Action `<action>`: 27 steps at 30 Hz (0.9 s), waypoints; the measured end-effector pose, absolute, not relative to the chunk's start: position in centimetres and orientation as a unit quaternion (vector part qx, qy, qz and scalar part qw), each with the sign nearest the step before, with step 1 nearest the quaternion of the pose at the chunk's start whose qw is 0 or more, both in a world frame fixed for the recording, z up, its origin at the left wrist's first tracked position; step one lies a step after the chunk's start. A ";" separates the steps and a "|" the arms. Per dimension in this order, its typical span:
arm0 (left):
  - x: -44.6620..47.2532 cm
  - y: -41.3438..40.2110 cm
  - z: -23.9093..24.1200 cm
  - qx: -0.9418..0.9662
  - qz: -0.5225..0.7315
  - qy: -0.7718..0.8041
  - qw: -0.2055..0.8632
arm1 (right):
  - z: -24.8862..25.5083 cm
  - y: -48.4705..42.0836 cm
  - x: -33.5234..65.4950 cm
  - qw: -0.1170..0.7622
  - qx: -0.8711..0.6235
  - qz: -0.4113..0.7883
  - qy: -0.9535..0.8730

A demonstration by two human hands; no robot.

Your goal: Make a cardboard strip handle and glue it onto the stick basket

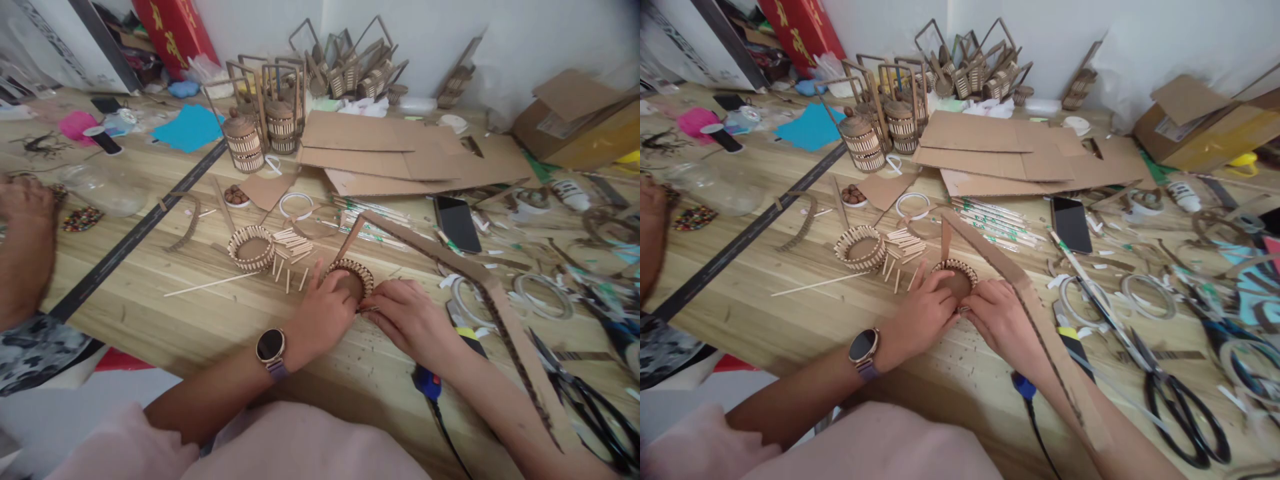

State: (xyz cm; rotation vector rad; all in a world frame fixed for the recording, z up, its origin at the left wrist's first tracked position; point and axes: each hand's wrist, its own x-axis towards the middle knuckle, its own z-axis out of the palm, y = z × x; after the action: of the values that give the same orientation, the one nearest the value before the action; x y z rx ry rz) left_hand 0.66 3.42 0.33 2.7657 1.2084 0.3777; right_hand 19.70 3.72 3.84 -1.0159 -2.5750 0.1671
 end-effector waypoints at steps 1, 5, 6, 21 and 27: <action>0.7 3.4 0.4 0.907 0.127 0.399 0.052 | 3.8 3.7 19.7 0.180 -0.363 0.062 -0.912; 0.7 3.3 0.4 0.901 0.149 0.401 0.068 | 3.7 3.7 19.8 0.170 -0.372 0.062 -0.910; 0.7 3.3 0.4 0.900 0.155 0.402 0.071 | 3.6 3.7 19.9 0.168 -0.373 0.058 -0.910; 0.4 3.4 0.9 0.897 0.155 0.402 0.095 | 4.9 2.7 22.5 0.257 -0.468 0.084 -0.842; -0.1 3.1 2.1 0.892 0.179 0.400 0.107 | 9.3 -2.0 26.6 0.358 -0.666 0.111 -0.645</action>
State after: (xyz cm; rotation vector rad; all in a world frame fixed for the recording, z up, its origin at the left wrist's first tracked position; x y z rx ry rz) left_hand -0.07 3.11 2.15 2.6264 1.1777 0.5280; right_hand 26.60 -2.02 9.32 -1.7201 -1.6638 0.2862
